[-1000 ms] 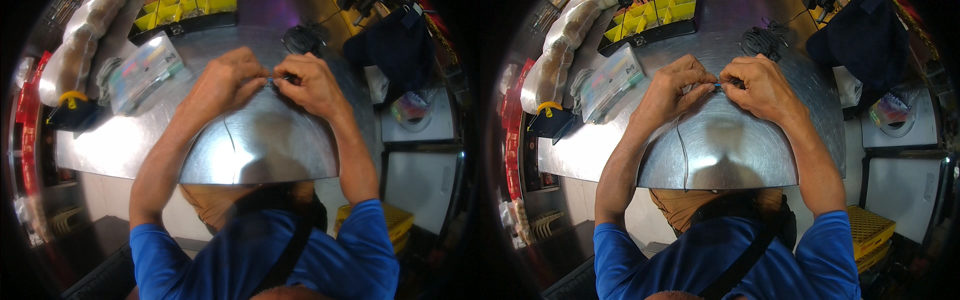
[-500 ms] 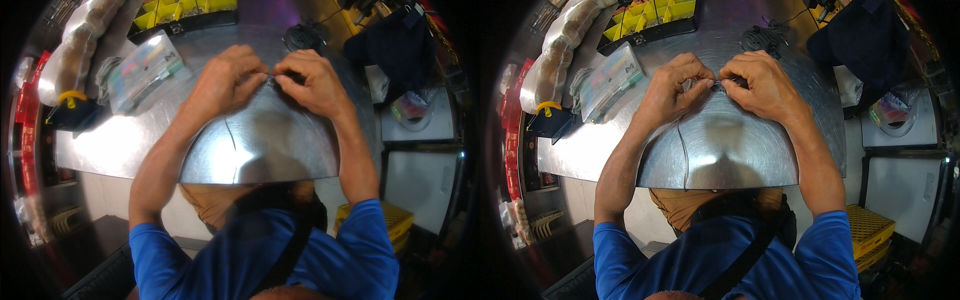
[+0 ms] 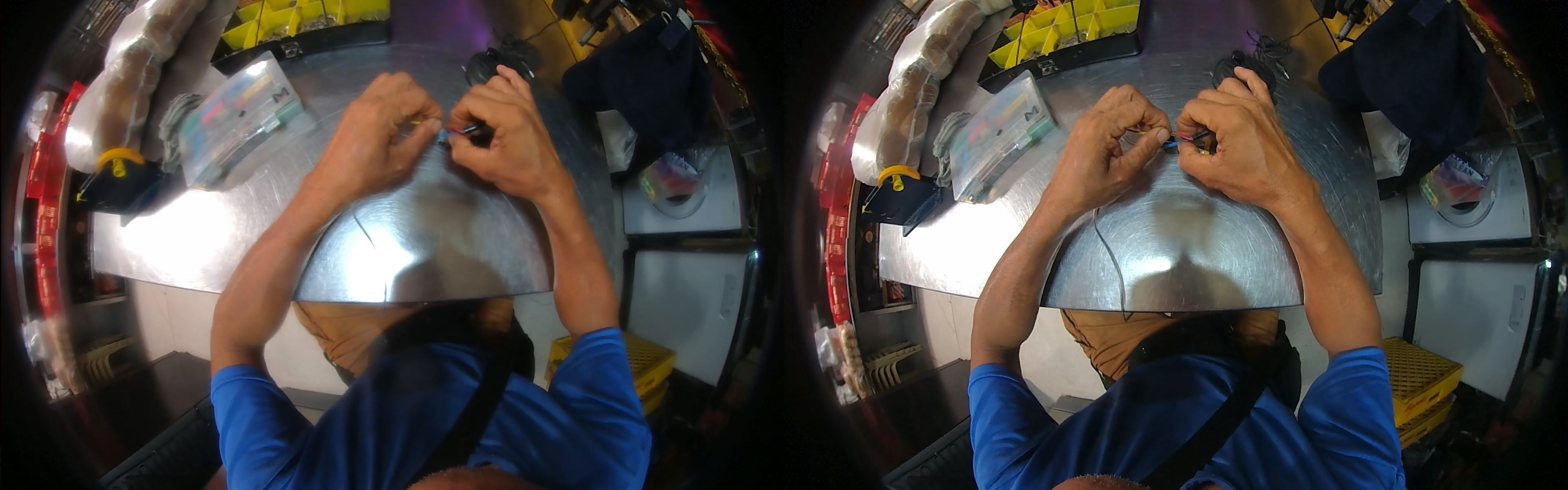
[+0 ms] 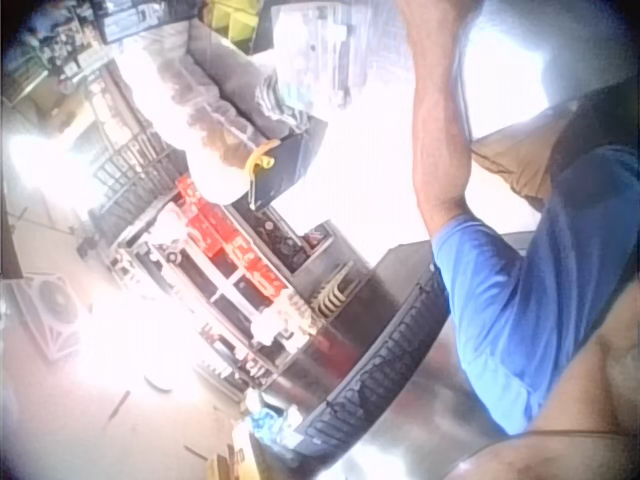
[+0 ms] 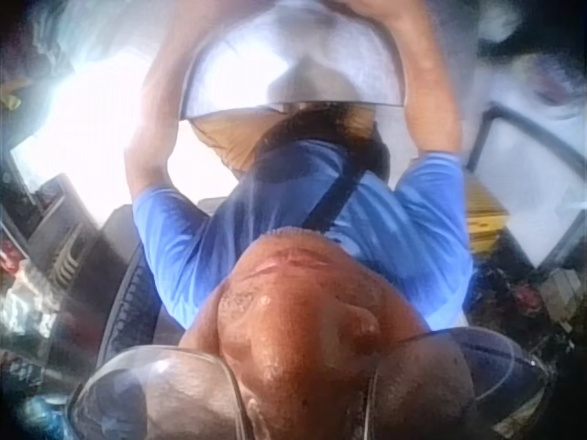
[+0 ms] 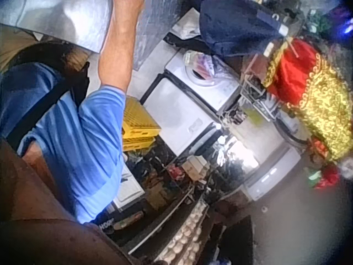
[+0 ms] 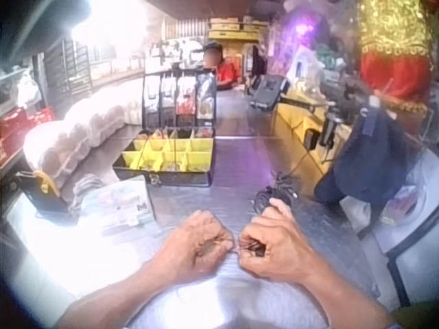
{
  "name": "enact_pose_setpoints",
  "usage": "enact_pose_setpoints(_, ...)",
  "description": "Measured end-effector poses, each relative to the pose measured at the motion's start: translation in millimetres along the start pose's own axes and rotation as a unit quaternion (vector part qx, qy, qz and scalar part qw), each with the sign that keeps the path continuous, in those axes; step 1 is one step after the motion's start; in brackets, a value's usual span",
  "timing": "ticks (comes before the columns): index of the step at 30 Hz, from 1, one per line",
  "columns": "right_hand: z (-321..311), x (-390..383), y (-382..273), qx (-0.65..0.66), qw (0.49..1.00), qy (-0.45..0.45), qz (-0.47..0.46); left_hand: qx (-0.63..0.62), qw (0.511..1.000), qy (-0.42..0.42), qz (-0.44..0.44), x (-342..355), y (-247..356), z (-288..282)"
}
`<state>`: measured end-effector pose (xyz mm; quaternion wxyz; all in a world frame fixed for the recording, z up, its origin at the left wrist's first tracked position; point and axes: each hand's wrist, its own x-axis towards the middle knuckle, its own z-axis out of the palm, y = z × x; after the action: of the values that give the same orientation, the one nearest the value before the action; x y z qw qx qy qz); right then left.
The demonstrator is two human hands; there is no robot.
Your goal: The person strips the insulation from a yellow wire using a pair of pliers. They then twist the exposed copper strands and continue to manipulate the wire ends, likely preparing them for connection.
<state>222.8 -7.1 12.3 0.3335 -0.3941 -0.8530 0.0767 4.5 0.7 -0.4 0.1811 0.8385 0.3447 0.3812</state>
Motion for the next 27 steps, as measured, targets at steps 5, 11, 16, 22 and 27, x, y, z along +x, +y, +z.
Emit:
enact_pose_setpoints(5,-4,-1,1,-0.020,0.997,-0.062,0.038,-0.023,1.000,-0.003,-0.011,0,2,2)
enact_pose_setpoints(11,-6,1,3,0.069,0.997,0.016,-0.008,-0.057,0.998,-0.015,-0.039,-1,-4,1)
enact_pose_setpoints(16,-5,1,2,0.079,0.995,0.027,-0.046,-0.093,0.992,-0.041,-0.068,-3,-14,1)
enact_pose_setpoints(22,1,-1,5,0.032,0.995,0.042,-0.089,-0.171,0.961,-0.100,-0.191,1,-6,-7)
enact_pose_setpoints(27,2,0,1,0.059,0.993,0.063,-0.079,-0.206,0.959,-0.091,-0.173,-3,-13,-3)
